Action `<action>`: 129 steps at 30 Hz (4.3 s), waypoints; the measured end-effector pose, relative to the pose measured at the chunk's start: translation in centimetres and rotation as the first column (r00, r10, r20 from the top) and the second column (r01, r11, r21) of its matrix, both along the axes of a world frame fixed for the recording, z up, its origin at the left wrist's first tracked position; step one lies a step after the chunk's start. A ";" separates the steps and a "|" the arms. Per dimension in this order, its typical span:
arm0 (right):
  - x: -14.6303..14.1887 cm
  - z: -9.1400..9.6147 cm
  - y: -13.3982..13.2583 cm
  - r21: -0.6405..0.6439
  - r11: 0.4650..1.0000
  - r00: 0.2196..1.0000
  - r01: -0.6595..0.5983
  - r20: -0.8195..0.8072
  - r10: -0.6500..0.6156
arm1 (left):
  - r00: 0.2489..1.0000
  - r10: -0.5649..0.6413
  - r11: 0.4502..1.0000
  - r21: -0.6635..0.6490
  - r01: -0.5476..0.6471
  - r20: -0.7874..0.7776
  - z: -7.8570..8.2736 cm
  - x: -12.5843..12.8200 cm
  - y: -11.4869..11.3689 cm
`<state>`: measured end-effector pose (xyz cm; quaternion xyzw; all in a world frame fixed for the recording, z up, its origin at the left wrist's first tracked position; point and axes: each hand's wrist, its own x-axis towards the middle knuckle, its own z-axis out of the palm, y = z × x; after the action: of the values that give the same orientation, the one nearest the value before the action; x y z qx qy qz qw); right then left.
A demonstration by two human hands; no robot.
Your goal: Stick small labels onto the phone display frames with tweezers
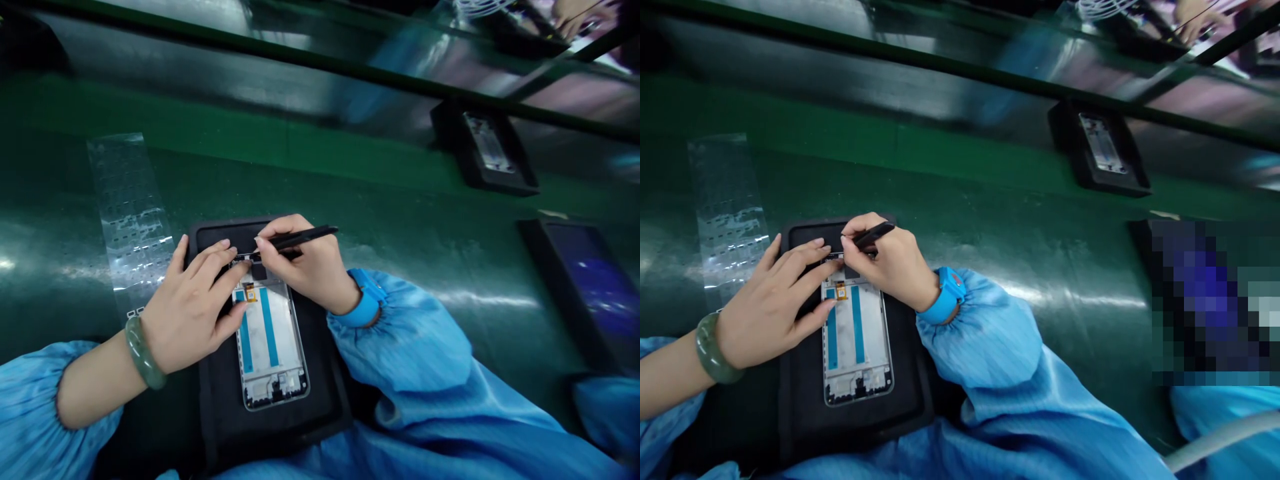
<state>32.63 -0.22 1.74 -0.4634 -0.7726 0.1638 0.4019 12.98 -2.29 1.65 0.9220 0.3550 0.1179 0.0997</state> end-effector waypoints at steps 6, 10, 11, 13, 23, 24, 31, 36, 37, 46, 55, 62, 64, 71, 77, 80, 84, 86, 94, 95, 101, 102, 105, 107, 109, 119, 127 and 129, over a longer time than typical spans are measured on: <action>0.3 -0.1 0.1 -0.031 0.999 0.997 -0.015 -0.079 0.013 | 1.000 0.006 1.000 -0.009 -0.006 -0.010 0.0 0.1 0.0; 0.2 0.0 0.0 -0.025 0.999 0.999 -0.031 -0.009 0.031 | 1.000 0.008 1.000 -0.015 -0.008 -0.017 0.1 0.1 0.0; 0.0 0.1 -0.1 -0.020 0.999 0.999 -0.032 0.013 0.032 | 1.000 0.007 1.000 -0.015 -0.007 -0.016 0.2 0.1 0.0; -0.3 0.2 -0.4 -0.006 0.999 0.997 -0.036 0.066 0.036 | 1.000 0.005 1.000 -0.012 -0.006 -0.014 0.1 0.1 0.0; -0.4 0.3 0.0 -0.107 0.994 1.000 -0.011 0.024 0.014 | 1.000 0.003 1.000 0.000 -0.003 -0.002 -0.1 0.0 0.1; -0.2 0.1 0.1 -0.138 0.990 0.999 -0.018 -0.047 0.012 | 1.000 0.003 1.000 -0.002 -0.003 -0.004 0.0 0.1 0.1; -0.1 0.1 0.0 -0.146 0.989 0.994 -0.036 -0.105 0.021 | 1.000 0.002 1.000 -0.010 -0.002 -0.012 0.1 0.1 0.0; -0.1 0.1 0.0 -0.115 0.992 0.998 -0.049 -0.055 0.043 | 1.000 -0.004 1.000 -0.013 0.004 -0.011 0.1 0.0 0.0; -0.1 0.0 0.1 -0.107 0.993 0.998 -0.057 -0.040 0.053 | 1.000 -0.004 1.000 -0.013 0.004 -0.011 0.1 0.0 0.0; -0.5 -0.3 0.0 -0.016 0.992 0.992 -0.123 -0.002 0.123 | 1.000 -0.006 1.000 -0.010 0.006 -0.013 -0.1 -0.1 0.1; 3.4 -1.1 2.4 0.040 0.988 0.978 0.146 0.147 -0.151 | 1.000 -0.023 1.000 -0.008 0.023 0.003 -0.4 -0.3 0.4; 6.3 -2.6 4.3 -0.107 0.994 0.955 -0.021 0.293 0.052 | 0.999 -0.010 1.000 0.011 0.010 0.038 0.1 -1.0 -0.1; 8.9 -3.0 5.1 -0.059 0.987 0.946 0.151 0.297 -0.127 | 0.994 0.051 0.998 0.022 -0.054 0.101 1.1 -2.0 -0.2; 15.9 -3.9 8.7 -0.094 0.475 0.482 0.875 0.260 -0.837 | 0.942 0.260 0.965 -0.051 -0.255 0.212 2.8 -4.6 0.0; 16.3 -4.4 12.3 -0.025 0.390 0.385 0.920 0.238 -0.892 | 0.973 0.204 0.977 0.033 -0.209 0.108 -0.1 -5.3 1.1; 19.5 -4.7 12.2 -0.015 0.243 0.243 0.970 0.143 -0.959 | 0.962 0.244 0.967 0.045 -0.251 0.122 -0.6 -6.2 1.7; 24.9 -4.7 11.1 -0.052 0.132 0.138 0.990 0.137 -0.981 | 0.932 0.337 0.939 0.028 -0.344 0.133 -0.6 -7.2 2.3; 26.7 -4.7 10.9 -0.077 0.133 0.143 0.988 0.152 -0.978 | 0.919 0.374 0.924 0.029 -0.380 0.127 -0.6 -7.5 2.5; 27.3 -4.8 9.9 -0.007 0.120 0.119 0.993 0.214 -0.970 | 0.875 0.452 0.890 -0.028 -0.455 0.172 -1.1 -7.8 2.7; 26.6 -4.6 9.2 0.012 0.120 0.114 0.993 0.255 -0.960 | 0.870 0.458 0.887 -0.021 -0.462 0.185 -1.1 -7.8 2.7; 21.1 -1.6 3.7 0.099 0.390 0.172 0.916 0.781 -0.601 | 0.876 0.466 0.882 0.009 -0.471 0.127 -0.8 -8.3 2.6; 20.3 -1.0 2.8 0.038 0.452 0.226 0.891 0.827 -0.515 | 0.877 0.467 0.883 0.002 -0.470 0.112 -0.7 -8.3 2.5; 17.3 0.6 0.4 -0.237 0.610 0.450 0.756 0.865 -0.222 | 0.887 0.455 0.890 -0.008 -0.456 0.077 -0.6 -8.4 2.4; 14.6 1.7 -1.0 -0.433 0.692 0.620 0.578 0.784 -0.026 | 0.901 0.430 0.903 -0.010 -0.430 0.063 -0.5 -8.3 2.2; 11.3 2.7 -2.4 -0.575 0.727 0.724 0.376 0.672 0.158 | 0.916 0.396 0.918 -0.015 -0.396 0.059 -0.6 -8.3 2.1; -0.6 4.8 -7.5 -0.784 0.499 0.504 -0.370 0.281 0.817 | 0.961 0.276 0.961 0.000 -0.276 -0.023 -1.0 -8.5 2.0; 0.4 6.2 -3.3 -0.561 0.420 0.643 -0.714 -0.287 0.710 | 0.969 0.237 0.968 -0.063 -0.241 -0.065 -0.1 -8.6 1.4; 0.9 6.3 -1.5 -0.505 0.580 0.769 -0.639 -0.415 0.486 | 0.974 0.205 0.973 -0.088 -0.213 -0.095 0.1 -8.7 1.1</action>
<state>33.52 -1.76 8.00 -0.2747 -0.7281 0.5806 0.2396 4.26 -1.21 1.75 0.8777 0.4595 0.0708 0.1164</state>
